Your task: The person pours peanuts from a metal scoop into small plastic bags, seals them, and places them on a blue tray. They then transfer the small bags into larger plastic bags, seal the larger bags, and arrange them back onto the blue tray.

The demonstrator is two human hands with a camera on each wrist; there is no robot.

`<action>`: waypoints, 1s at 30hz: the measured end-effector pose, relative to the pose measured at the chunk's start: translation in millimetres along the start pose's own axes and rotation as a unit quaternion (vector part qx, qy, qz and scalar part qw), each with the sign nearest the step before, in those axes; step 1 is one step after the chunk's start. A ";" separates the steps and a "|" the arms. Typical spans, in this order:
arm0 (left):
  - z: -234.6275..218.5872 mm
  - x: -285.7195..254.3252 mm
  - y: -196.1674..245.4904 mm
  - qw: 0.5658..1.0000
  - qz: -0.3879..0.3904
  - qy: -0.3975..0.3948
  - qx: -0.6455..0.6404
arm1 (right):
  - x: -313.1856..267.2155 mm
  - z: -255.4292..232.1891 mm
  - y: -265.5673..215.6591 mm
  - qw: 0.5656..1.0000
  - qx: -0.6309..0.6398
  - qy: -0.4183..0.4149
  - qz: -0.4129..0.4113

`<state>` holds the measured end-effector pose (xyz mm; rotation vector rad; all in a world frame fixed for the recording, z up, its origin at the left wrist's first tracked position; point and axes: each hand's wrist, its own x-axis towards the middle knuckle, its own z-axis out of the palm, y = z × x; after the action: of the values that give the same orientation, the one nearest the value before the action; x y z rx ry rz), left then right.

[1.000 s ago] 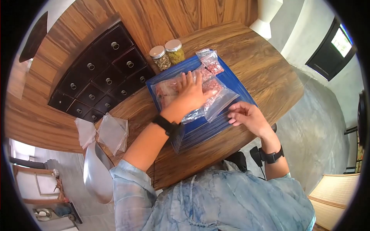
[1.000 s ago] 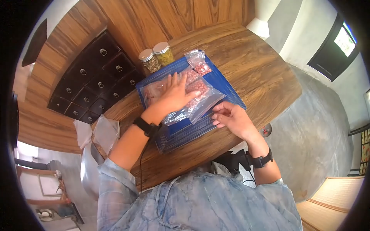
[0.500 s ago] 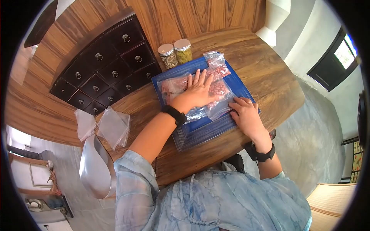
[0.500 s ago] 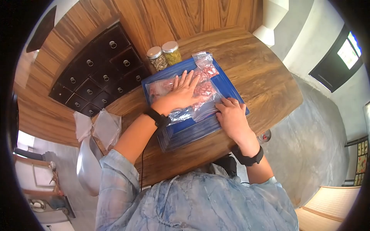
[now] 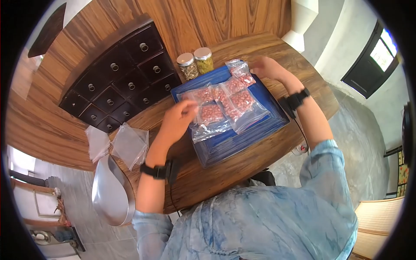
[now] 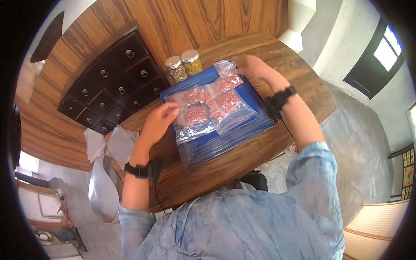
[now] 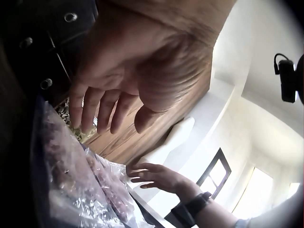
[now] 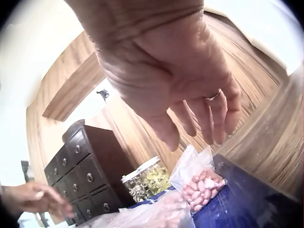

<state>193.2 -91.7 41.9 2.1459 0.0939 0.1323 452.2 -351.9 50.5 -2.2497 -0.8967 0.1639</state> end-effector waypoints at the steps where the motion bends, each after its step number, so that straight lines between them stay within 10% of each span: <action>1: -2.3 -12.7 -4.0 0.999 -0.018 -0.011 -0.040 | 14.0 6.3 8.4 0.998 0.069 -0.005 0.012; 7: -26.4 -66.6 -32.1 0.964 -0.071 0.060 -0.250 | 47.2 25.7 6.0 0.991 -0.133 -0.026 0.001; 11: -29.4 -79.6 -59.9 0.933 -0.077 0.105 -0.335 | 59.9 17.6 31.7 0.997 0.067 -0.045 -0.002; 16: -17.6 -81.7 -82.8 0.901 -0.068 0.143 -0.404 | 43.8 -17.1 -9.1 0.997 -0.021 0.064 -0.038; 30: -36.9 -96.4 -111.7 0.929 -0.048 0.331 -0.157 | -103.8 88.4 -188.5 0.969 0.193 -0.064 -0.140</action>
<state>91.0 -11.6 -37.3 1.6933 0.5318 0.7619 238.0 -271.8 93.4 -1.7505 -1.1321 0.3270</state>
